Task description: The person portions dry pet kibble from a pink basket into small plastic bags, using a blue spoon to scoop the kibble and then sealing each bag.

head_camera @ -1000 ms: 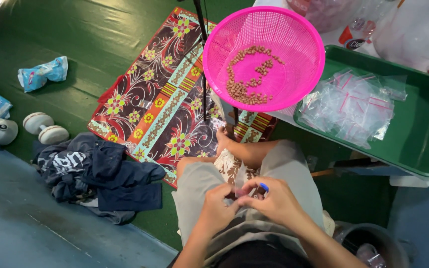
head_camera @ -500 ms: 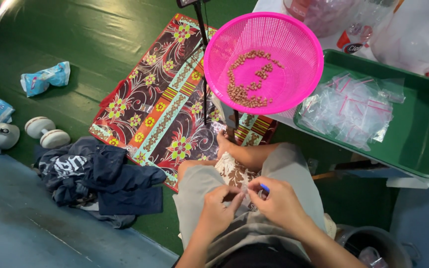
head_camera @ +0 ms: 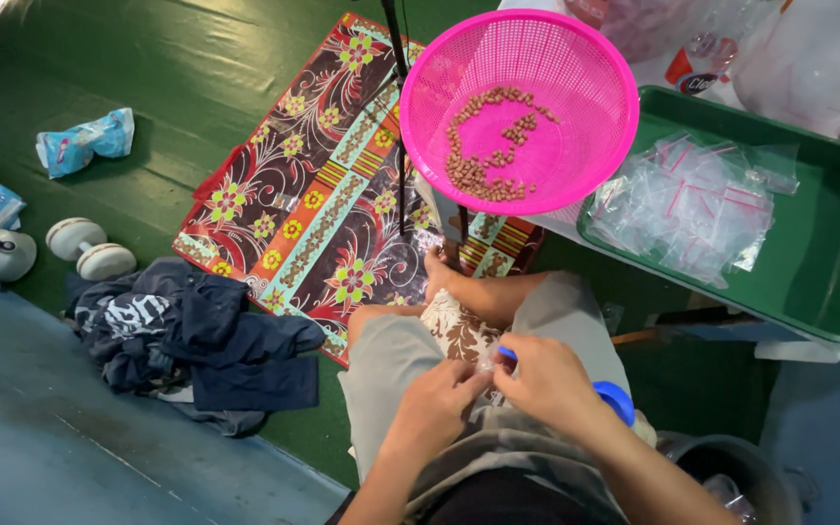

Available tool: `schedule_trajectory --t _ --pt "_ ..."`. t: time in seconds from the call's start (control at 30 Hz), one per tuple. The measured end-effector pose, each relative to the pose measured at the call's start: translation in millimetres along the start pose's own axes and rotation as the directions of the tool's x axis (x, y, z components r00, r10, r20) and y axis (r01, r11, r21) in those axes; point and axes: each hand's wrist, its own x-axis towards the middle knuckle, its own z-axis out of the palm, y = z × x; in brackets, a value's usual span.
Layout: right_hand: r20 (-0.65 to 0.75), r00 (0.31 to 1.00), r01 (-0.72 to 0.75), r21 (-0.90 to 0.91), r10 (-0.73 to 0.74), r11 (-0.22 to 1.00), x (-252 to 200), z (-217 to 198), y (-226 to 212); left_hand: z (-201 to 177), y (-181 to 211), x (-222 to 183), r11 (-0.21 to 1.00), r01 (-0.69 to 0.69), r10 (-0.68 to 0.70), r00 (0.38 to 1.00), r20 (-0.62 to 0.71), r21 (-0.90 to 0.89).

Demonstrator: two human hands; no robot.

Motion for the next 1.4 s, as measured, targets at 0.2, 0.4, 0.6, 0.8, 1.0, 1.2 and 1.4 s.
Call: schedule_trajectory --t 0.2,0.4,0.6,0.8,1.0,1.2,1.4 --pt "0.116 0.993 -0.017 0.040 0.013 0.999 2 -25 -6 -14 4 7 0.990 -0.137 0.134 0.988 0.079 0.029" --pt "-0.042 0.999 0.002 0.630 0.032 0.777 2 -56 19 -9 -13 3 0.997 -0.031 0.032 0.999 -0.007 0.075" --pt "-0.557 0.708 0.524 0.827 0.434 0.206 23 -112 43 -38 -13 4 0.996 -0.025 0.042 0.979 -0.201 0.085" --pt "-0.795 0.581 0.515 0.524 0.173 0.679 89 -123 64 -40 -13 0 0.998 -0.042 0.049 0.983 -0.176 0.042" --pt "-0.674 0.644 0.345 -0.167 -0.363 0.924 105 -110 42 -45 -7 -4 1.000 -0.010 0.007 0.988 -0.156 -0.018" --pt "-0.704 0.702 0.371 0.234 -0.107 0.899 89 -104 18 -53 -5 -6 0.999 0.037 -0.042 0.986 -0.159 -0.039" --pt "-0.845 0.533 0.527 0.298 -0.037 0.796 88 -102 32 -45 -11 -5 0.992 0.032 -0.015 0.990 -0.141 0.121"
